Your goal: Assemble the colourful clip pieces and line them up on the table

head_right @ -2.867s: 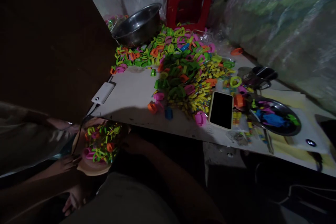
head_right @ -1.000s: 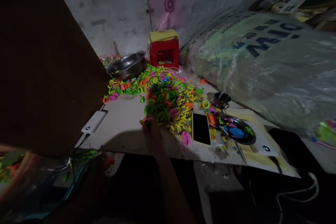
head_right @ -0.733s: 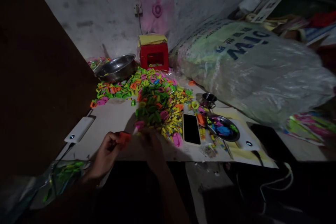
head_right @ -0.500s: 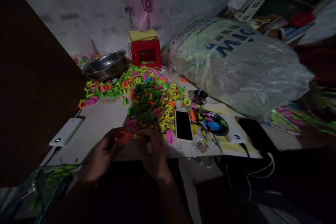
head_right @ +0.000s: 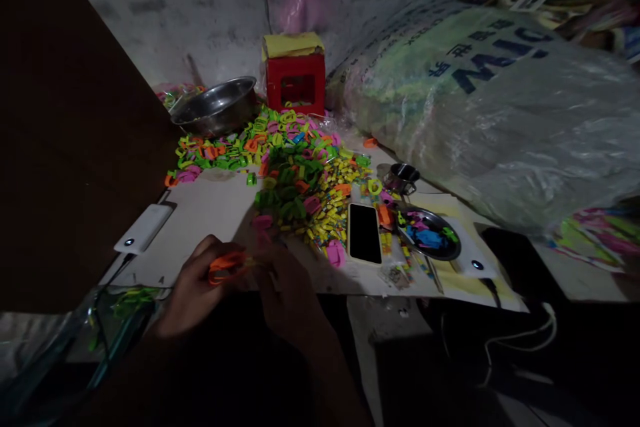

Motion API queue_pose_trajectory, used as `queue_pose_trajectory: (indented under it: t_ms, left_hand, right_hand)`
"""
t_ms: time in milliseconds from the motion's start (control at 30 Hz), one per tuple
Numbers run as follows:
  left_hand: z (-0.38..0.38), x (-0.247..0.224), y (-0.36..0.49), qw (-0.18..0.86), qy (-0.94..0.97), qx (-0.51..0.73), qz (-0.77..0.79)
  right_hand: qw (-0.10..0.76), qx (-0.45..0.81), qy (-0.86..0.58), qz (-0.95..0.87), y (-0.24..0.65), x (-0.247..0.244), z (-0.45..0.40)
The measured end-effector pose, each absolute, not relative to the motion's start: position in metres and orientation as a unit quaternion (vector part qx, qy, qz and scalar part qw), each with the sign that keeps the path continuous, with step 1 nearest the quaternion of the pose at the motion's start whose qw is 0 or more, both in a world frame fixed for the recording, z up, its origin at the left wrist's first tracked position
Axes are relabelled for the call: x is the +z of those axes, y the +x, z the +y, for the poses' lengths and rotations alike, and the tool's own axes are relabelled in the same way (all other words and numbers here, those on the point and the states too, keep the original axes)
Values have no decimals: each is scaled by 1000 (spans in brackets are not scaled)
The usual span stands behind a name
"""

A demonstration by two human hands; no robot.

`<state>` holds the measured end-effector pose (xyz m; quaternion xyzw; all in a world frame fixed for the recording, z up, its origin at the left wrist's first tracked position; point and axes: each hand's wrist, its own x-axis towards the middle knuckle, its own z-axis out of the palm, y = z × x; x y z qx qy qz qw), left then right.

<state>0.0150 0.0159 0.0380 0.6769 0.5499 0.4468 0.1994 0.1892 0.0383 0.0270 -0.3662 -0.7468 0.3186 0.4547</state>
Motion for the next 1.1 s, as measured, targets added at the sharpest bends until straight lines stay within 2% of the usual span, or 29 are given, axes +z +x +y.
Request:
queue_pose_trajectory:
  t_ms: [267,367,500,633,833,933,1100]
  left_hand:
    - [14,37,13,221,672,425,565]
    - [13,34,10,245,657,431,568]
    - [14,21,3,340,593,441,582]
    - [14,-3,-6,475,547,363,586]
    - [9,-35,-19,510,528,299,609]
    - [17,-39,-37,470,546,319,615]
    - [38,-63,-99,186,556,309,749]
  right_hand:
    - [402,331,-378,-766,195,30,35]
    - [362,296,-385,-796,193,29,34]
    - [301,211,-386,-846,184,12,28]
    - [281,206,-450,-822,175,-18,20]
    - [286,204,-496,-794,165,-47,24]
    - [283,200,-497,-795,160,-48,40]
    - [241,161,-523,-802,182,-34,89]
